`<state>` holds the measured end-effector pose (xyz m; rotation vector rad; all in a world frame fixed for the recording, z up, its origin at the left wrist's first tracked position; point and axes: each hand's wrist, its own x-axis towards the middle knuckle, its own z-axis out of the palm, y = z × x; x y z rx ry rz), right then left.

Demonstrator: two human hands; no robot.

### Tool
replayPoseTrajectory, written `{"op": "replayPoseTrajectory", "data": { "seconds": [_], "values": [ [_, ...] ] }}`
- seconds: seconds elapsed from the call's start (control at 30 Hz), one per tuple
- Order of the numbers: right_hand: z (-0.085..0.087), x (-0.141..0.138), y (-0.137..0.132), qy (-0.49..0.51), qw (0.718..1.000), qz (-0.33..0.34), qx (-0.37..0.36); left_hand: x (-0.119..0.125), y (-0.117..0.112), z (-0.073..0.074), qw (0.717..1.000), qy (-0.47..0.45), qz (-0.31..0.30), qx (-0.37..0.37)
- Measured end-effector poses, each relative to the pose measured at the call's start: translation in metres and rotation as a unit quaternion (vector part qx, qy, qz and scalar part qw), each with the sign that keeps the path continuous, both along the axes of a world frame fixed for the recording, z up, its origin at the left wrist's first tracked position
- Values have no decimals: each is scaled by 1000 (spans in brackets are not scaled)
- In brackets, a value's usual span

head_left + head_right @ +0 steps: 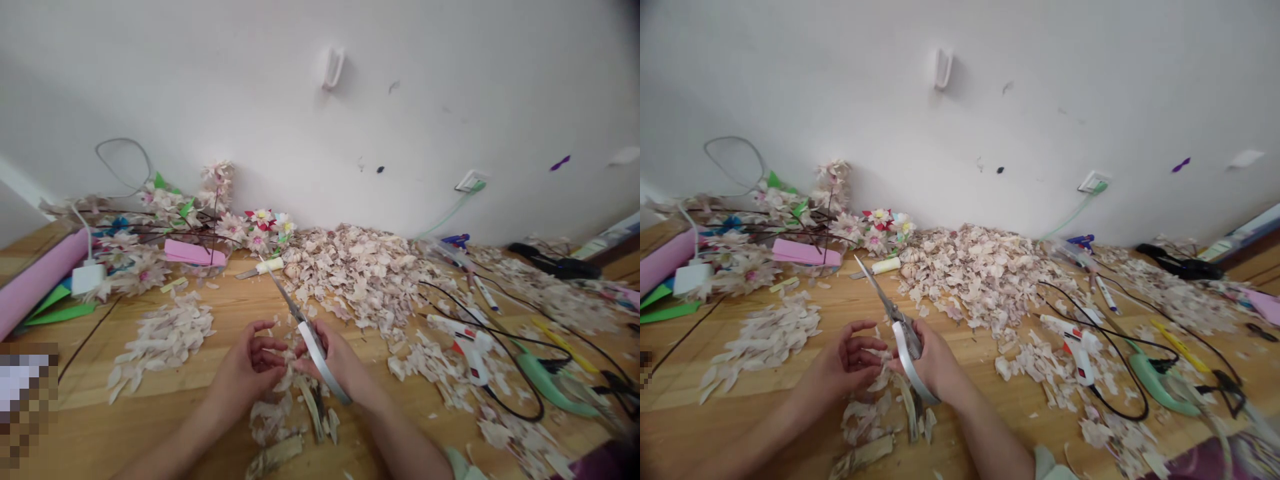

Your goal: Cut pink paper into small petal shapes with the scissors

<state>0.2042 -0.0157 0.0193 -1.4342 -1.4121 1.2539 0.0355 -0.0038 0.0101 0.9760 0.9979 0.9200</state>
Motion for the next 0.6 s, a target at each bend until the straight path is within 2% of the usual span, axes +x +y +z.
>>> {"op": "replayPoseTrajectory", "data": {
  "seconds": [0.23,0.6],
  "values": [
    [0,-2,0,10,1000,-9,-16,2,-3,5,998,19,31,45],
    [-6,4,2,28,999,22,-3,-2,6,6,998,-25,16,-48]
  ]
}}
